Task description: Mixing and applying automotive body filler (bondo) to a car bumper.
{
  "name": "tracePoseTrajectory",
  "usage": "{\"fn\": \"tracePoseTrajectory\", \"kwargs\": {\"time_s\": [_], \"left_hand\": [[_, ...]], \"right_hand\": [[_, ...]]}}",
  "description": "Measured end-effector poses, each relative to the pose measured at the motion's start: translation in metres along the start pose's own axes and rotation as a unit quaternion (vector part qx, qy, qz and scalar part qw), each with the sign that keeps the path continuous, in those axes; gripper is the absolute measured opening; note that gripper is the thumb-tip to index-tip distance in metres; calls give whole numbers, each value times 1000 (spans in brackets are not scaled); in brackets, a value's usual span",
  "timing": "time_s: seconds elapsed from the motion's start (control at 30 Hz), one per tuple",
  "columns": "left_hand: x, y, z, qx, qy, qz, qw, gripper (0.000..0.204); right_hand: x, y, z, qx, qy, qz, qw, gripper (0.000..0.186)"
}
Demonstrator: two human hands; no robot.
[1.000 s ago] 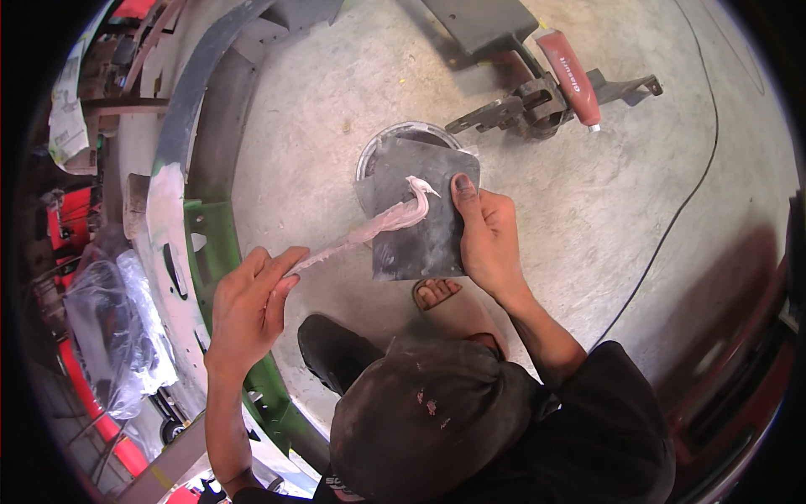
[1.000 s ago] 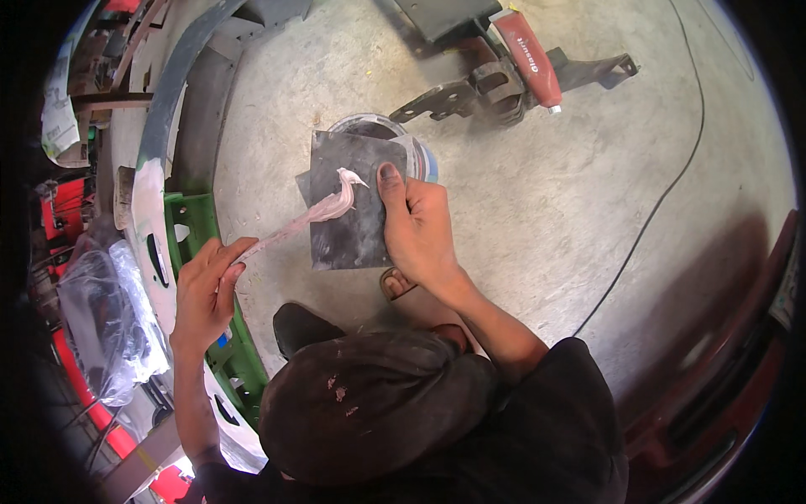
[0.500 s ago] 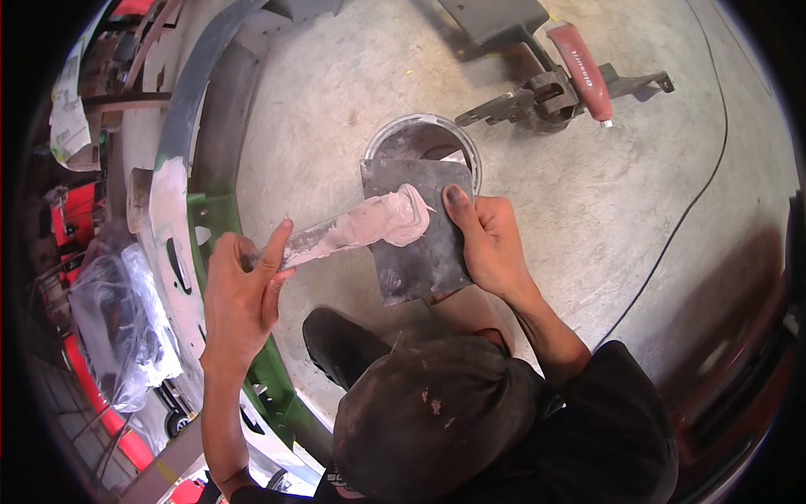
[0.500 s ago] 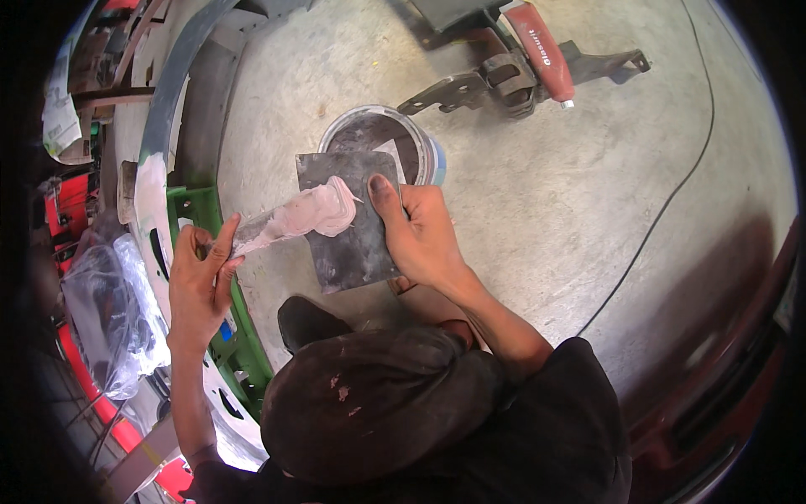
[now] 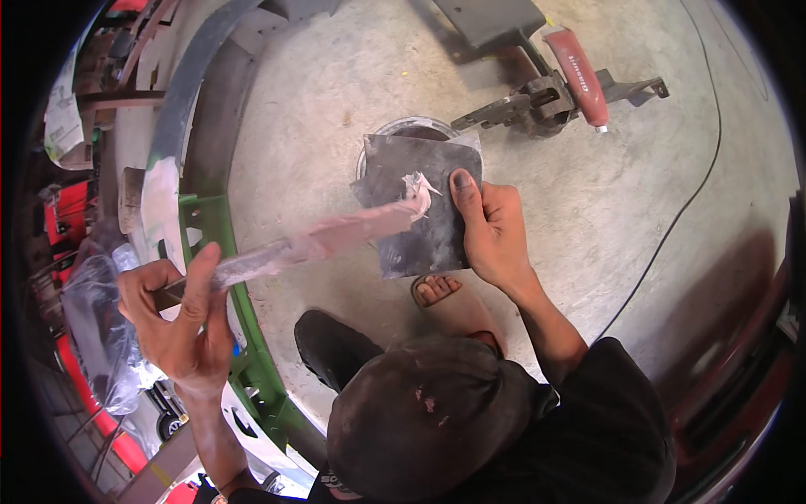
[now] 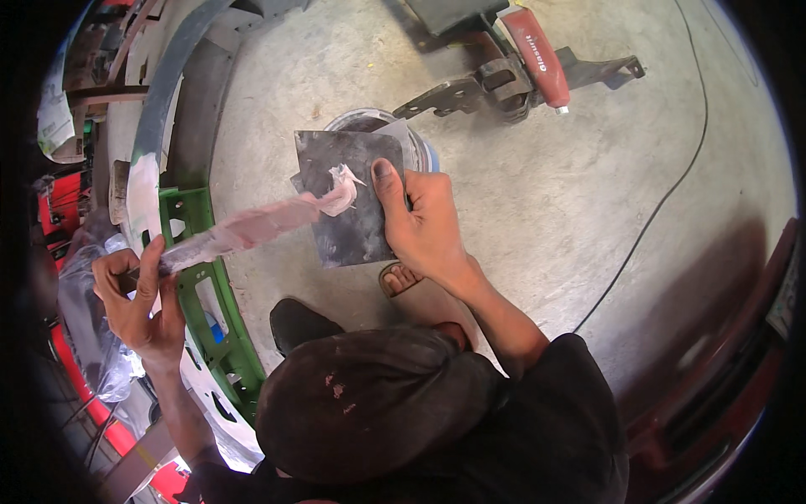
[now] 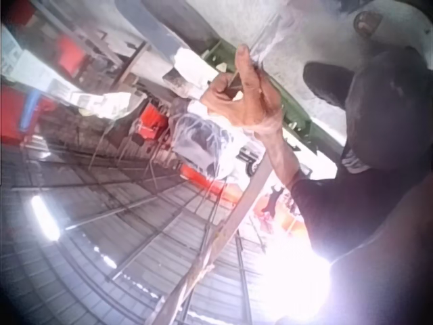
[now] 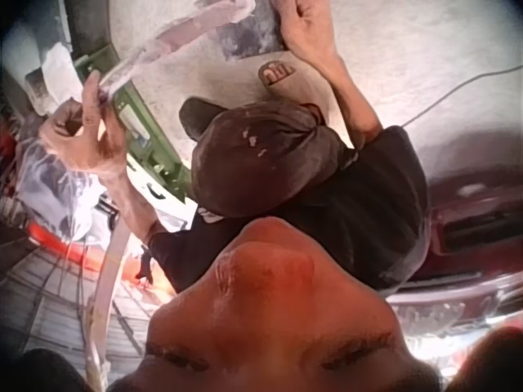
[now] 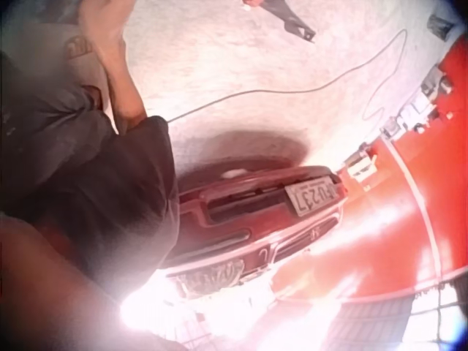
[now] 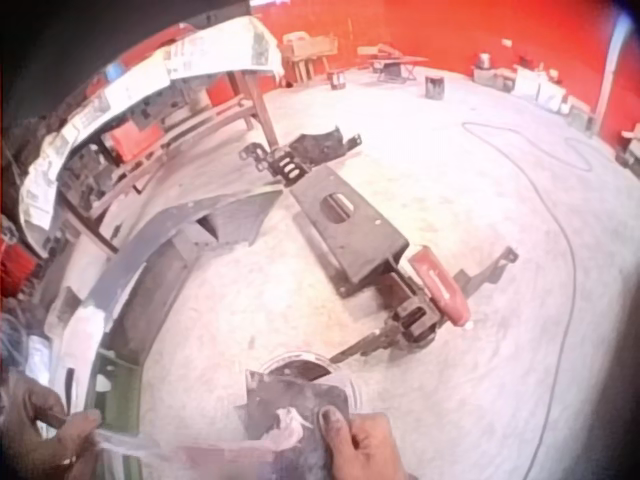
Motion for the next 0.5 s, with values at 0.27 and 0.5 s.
{"fn": "tracePoseTrajectory", "kwargs": {"time_s": [0.27, 0.5], "left_hand": [[-12, -11, -1, 113, 17, 64, 991, 51], [-14, -35, 4, 256, 80, 126, 955, 44]], "right_hand": [[-2, 10, -9, 0, -7, -13, 1000, 53], [-11, 29, -11, -24, -31, -52, 998, 54]]}}
Point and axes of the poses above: each hand's wrist, its own x-axis away from the middle knuckle, its own y-axis out of the back of the hand, z = x × y, the point moved 3 cm from there along -x, towards the middle knuckle, and after that the axes turned 5 degrees about -x, right-handed, at the moved point
